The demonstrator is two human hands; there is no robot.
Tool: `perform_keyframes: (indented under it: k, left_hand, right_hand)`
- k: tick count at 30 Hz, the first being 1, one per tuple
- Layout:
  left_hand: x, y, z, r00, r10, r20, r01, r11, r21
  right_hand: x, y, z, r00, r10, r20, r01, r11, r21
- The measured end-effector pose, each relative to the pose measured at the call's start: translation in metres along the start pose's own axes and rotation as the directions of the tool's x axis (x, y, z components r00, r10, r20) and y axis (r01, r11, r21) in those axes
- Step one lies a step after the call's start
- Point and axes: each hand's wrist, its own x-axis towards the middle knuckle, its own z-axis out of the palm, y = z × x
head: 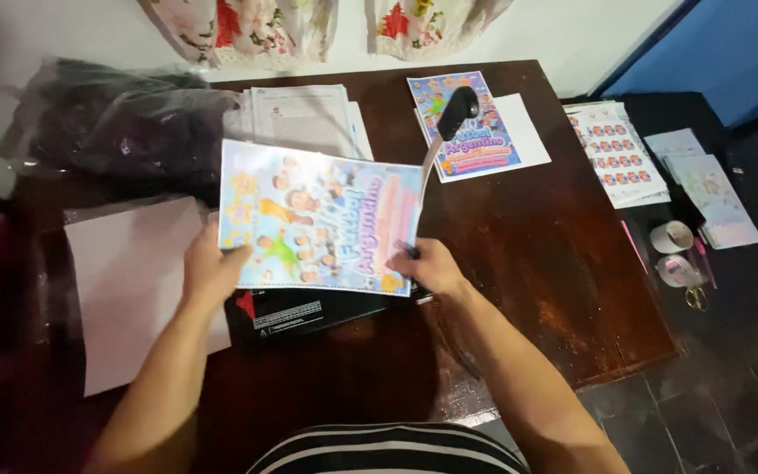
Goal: The person aligns a printed cover sheet on a desktop binding machine and secures it with a spiral coil. They then use scissors to trim the coil ends and place a dark cover sheet on the machine, preparing to bind another unit.
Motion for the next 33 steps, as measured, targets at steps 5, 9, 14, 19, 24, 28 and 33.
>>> perform_keyframes:
  k: [5, 9, 14, 19, 24, 28, 33]
  left_hand:
    - [0.044, -0.021, -0.010, 0.979, -0.202, 0.033, 0.198, 0.976, 0.094]
    - [0.056, -0.017, -0.008, 0.990, -0.143, -0.006, 0.141, 0.961, 0.237]
    - [0.014, 0.013, 0.004, 0.949, 0.205, -0.241, -0.062, 0.867, 0.494]
    - [-0.080, 0.023, 0.097, 0.998, 0.053, 0.016, -0.051, 0.993, -0.103]
    - [-0.087, 0.013, 0.182, 0.707, -0.299, 0.641, 0.696, 0.132, -0.705]
    - [-0.077, 0.022, 0.193, 0.763, -0.283, 0.581, 0.635, 0.163, -0.755]
    - [-0.081, 0.030, 0.188, 0.792, -0.309, 0.527, 0.599, 0.225, -0.768]
  right_hand:
    - [0.050, 0.015, 0.037, 0.995, 0.074, 0.060, -0.089, 0.951, 0.296]
    - [0.063, 0.018, 0.052, 0.986, 0.131, 0.104, -0.165, 0.852, 0.496]
    - [0.063, 0.020, 0.053, 0.981, 0.169, 0.095, -0.194, 0.832, 0.520]
    - [0.062, 0.024, 0.050, 0.992, 0.096, 0.082, -0.125, 0.837, 0.533]
    - [0.051, 0.007, 0.049, 0.985, 0.148, 0.084, -0.169, 0.881, 0.441]
    - [0.051, 0.014, 0.048, 0.986, 0.141, 0.090, -0.166, 0.892, 0.421]
    - [0.019, -0.016, 0.037, 0.999, -0.004, 0.031, -0.006, 0.950, 0.312]
